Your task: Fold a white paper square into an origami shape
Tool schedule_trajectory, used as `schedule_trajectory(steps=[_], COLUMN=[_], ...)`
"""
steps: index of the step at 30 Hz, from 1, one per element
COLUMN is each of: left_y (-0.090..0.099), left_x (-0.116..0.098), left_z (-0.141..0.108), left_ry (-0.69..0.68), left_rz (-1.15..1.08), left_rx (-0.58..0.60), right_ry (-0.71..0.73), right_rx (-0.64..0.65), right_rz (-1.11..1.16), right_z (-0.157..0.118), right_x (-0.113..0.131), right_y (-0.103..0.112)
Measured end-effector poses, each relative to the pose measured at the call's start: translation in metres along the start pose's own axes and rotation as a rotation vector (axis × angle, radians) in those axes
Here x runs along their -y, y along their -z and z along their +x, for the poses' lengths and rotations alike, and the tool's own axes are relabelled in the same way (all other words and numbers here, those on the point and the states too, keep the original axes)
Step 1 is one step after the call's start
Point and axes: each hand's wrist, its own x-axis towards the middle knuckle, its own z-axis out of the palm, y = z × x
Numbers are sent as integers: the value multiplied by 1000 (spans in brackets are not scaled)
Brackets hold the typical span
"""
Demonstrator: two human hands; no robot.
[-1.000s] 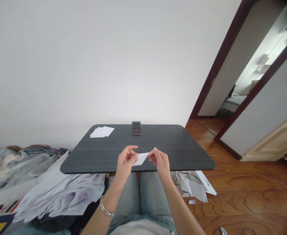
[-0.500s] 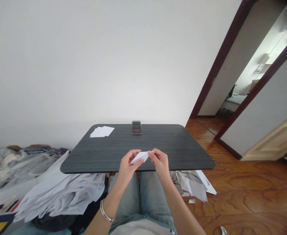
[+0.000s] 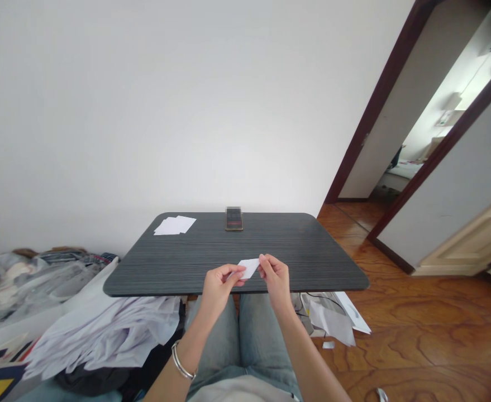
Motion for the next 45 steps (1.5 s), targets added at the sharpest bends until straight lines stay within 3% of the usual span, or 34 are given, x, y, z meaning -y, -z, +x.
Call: schedule_trajectory(steps=[4,9,14,33,45], left_y=[1,6,10,8,13], left_x=[1,13,20,-5,-22], left_z=[1,7,14,10,2], left_ry=[-37,-88,-123,-127,-172], left_rz=[53,-8,-105,-160,75], left_rx=[-11,-61,-119,-199,-2], right_ry=[-55,-130,-148,-45,-68], right_rx=[89,21,73,192,230], right_rz=[19,124,117,16,27], right_z=[1,2,3,-11,-5], right_x=[-3,-9,-21,-7,8], right_y=[-1,-4,-5,-3,-7])
